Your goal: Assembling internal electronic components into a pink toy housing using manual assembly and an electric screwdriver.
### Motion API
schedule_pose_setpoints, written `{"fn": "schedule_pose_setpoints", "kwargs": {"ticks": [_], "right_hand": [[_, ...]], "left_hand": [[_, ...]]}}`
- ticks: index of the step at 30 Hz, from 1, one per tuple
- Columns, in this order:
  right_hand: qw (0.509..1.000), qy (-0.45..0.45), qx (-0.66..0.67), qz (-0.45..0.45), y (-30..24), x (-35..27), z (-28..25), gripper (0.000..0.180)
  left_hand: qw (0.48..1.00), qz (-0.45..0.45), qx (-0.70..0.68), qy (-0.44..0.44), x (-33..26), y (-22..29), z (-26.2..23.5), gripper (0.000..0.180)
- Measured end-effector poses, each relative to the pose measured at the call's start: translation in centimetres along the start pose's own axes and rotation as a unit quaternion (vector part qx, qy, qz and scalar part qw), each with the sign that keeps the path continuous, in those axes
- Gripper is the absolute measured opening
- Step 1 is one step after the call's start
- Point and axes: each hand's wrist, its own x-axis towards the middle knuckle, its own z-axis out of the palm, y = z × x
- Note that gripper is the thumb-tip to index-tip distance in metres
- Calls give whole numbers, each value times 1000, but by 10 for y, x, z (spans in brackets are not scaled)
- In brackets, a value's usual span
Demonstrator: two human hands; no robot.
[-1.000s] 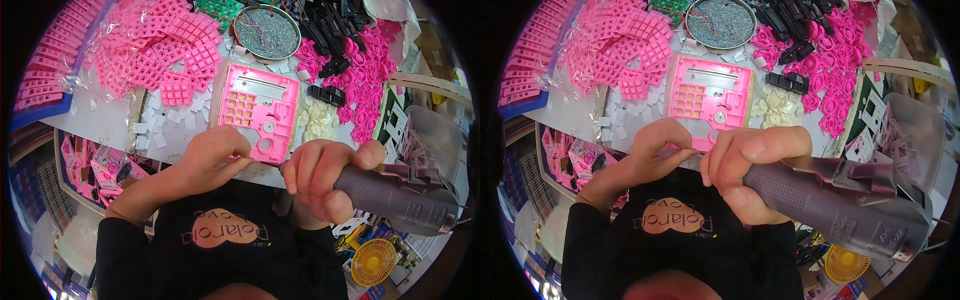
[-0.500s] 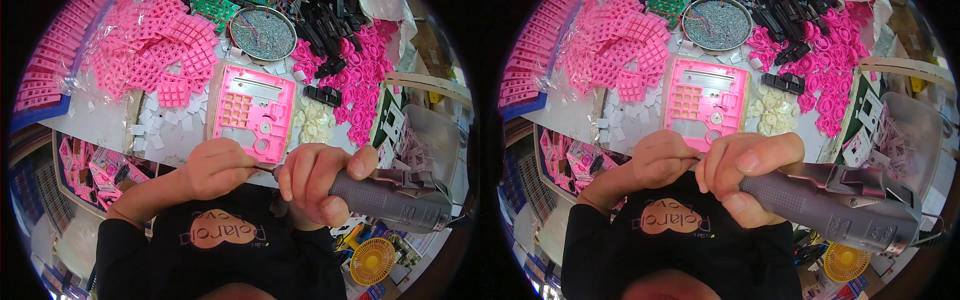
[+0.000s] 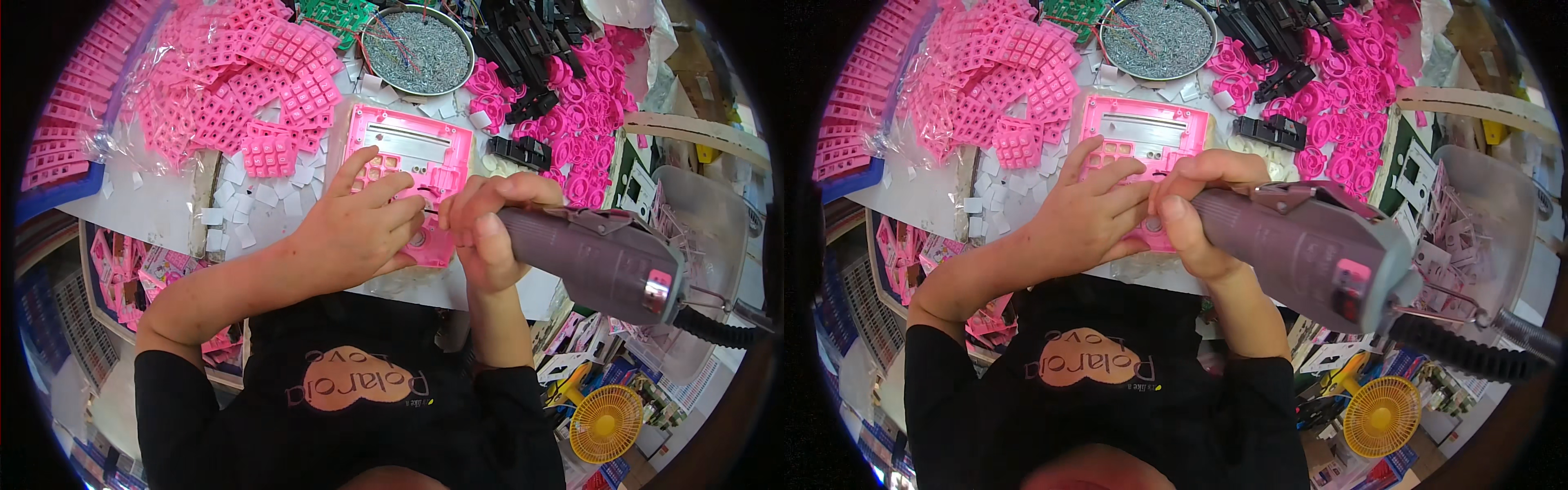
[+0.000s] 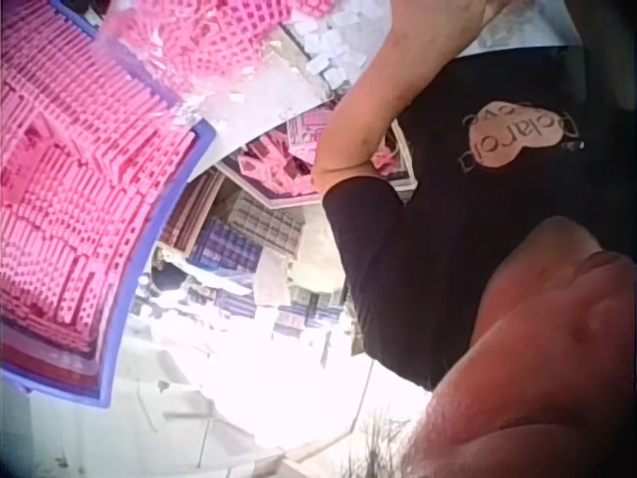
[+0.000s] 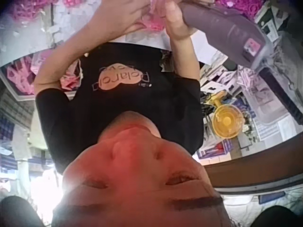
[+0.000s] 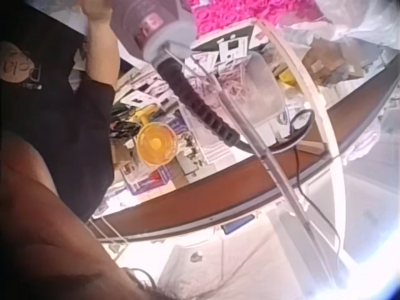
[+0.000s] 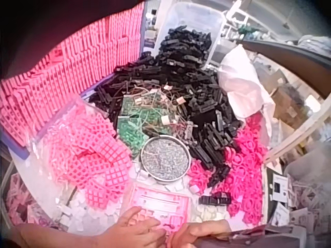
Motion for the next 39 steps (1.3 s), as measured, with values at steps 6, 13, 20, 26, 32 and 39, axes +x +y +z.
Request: {"fn": "schedule_pose_setpoints", "kwargs": {"ticks": [6,13,20,26,32,39], "right_hand": [[997,-47,-62,-11,12,-4,4,25],[993,-67,46,84,6,22,-12,55],[999,10,35,-1,-48,46,-44,55],[995,60,-77,18,-42,61,-46,45],[867,173,-427,-191,-55,45,-21,48],[887,-221,-1,406,-16,1,23,40]], "left_hand": [[998,-12,8,61,1,2,7,33],[999,-2,29,30,1,3,6,43],[961,-207,12,181,-62,-51,-33,44],[951,-280,49,121,-73,-66,-44,37],[963,-218,15,157,-79,-62,-51,29],[964,-2,-105,244,-51,6,-49,33]]}}
